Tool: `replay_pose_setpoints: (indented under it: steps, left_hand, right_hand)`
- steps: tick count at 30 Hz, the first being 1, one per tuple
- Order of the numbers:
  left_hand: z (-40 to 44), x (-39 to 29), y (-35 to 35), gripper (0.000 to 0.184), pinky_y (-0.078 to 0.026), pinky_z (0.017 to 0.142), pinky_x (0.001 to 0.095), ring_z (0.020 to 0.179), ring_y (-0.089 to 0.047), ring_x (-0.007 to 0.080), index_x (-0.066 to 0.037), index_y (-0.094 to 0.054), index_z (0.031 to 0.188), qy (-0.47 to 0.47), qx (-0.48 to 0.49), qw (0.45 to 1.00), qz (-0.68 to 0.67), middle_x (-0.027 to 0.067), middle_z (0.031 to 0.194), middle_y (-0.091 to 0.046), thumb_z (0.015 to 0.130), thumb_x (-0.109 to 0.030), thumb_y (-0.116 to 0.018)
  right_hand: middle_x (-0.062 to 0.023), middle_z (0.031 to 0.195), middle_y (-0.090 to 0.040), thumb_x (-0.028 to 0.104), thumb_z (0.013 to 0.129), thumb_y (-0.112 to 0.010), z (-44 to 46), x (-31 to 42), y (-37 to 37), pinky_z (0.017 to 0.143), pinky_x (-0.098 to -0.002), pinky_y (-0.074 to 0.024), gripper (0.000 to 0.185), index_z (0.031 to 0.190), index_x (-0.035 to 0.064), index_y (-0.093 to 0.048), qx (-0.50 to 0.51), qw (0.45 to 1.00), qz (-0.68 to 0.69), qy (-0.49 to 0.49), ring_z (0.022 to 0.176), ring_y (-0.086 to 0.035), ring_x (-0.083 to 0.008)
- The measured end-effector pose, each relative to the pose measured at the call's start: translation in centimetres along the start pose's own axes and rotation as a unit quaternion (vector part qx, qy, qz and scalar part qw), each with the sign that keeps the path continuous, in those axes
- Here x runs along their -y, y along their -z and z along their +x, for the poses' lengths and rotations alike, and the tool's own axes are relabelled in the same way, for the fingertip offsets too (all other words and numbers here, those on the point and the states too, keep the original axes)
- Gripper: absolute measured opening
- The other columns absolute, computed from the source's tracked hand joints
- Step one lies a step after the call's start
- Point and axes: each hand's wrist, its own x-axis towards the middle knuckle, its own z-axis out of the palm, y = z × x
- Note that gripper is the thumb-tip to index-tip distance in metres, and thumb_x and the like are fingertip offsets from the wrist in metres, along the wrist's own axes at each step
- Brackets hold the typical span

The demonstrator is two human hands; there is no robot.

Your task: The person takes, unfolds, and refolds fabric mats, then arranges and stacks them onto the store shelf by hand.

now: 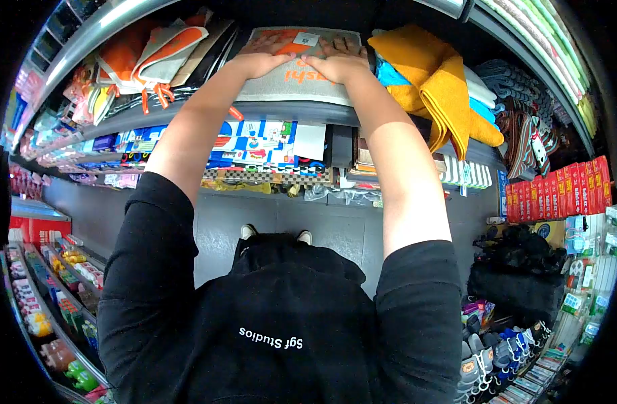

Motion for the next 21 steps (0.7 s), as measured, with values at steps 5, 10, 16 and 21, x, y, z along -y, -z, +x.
replay_pose_setpoints:
  steps: [5,10,16,21]
  left_hand:
    - [1.0,0.2,-0.1,0.07,-0.012,0.111,0.0357,0.136,-0.011,0.0209,-0.024,-0.019,0.141,-0.011,-0.009,1.0,0.016,0.0018,0.148,-0.012,0.084,-0.066,-0.021]
    - [1.1,0.2,-0.6,0.072,-0.017,0.109,0.0366,0.135,-0.016,0.0215,-0.021,-0.018,0.141,-0.002,-0.015,0.999,0.036,0.0031,0.147,-0.015,0.085,-0.065,-0.023]
    - [-1.2,1.5,2.6,0.066,-0.031,0.102,0.0372,0.124,-0.038,0.0281,-0.01,-0.039,0.131,0.033,0.093,0.995,-0.014,0.016,0.135,-0.036,0.084,-0.057,-0.035]
    - [-1.2,2.8,4.4,0.051,-0.042,0.09,0.0382,0.106,-0.054,0.0333,0.0,-0.055,0.112,0.058,0.059,0.995,-0.05,0.0212,0.115,-0.054,0.08,-0.041,-0.052]
  right_hand:
    - [-0.0044,0.148,-0.009,0.073,0.077,-0.024,1.2,-0.4,-0.3,0.109,-0.047,-0.0083,0.079,0.141,0.0277,-0.015,-0.007,1.0,0.015,-0.008,0.137,-0.006,-0.0247]
    - [-0.0038,0.148,-0.008,0.072,0.078,-0.027,1.2,-0.4,0.2,0.108,-0.0493,-0.0107,0.076,0.141,0.0286,-0.018,0.024,0.999,0.026,-0.007,0.137,-0.007,-0.0234]
    - [-0.0162,0.132,-0.042,0.051,0.08,-0.045,-2.8,-2.1,4.5,0.099,-0.0392,-0.0343,0.066,0.131,0.0085,-0.041,0.096,0.989,0.087,0.077,0.122,-0.04,-0.0297]
    - [-0.0169,0.116,-0.056,0.03,0.077,-0.054,-1.9,-4.2,3.8,0.088,-0.0376,-0.0439,0.043,0.109,0.0022,-0.058,0.014,1.0,0.021,0.006,0.107,-0.054,-0.0307]
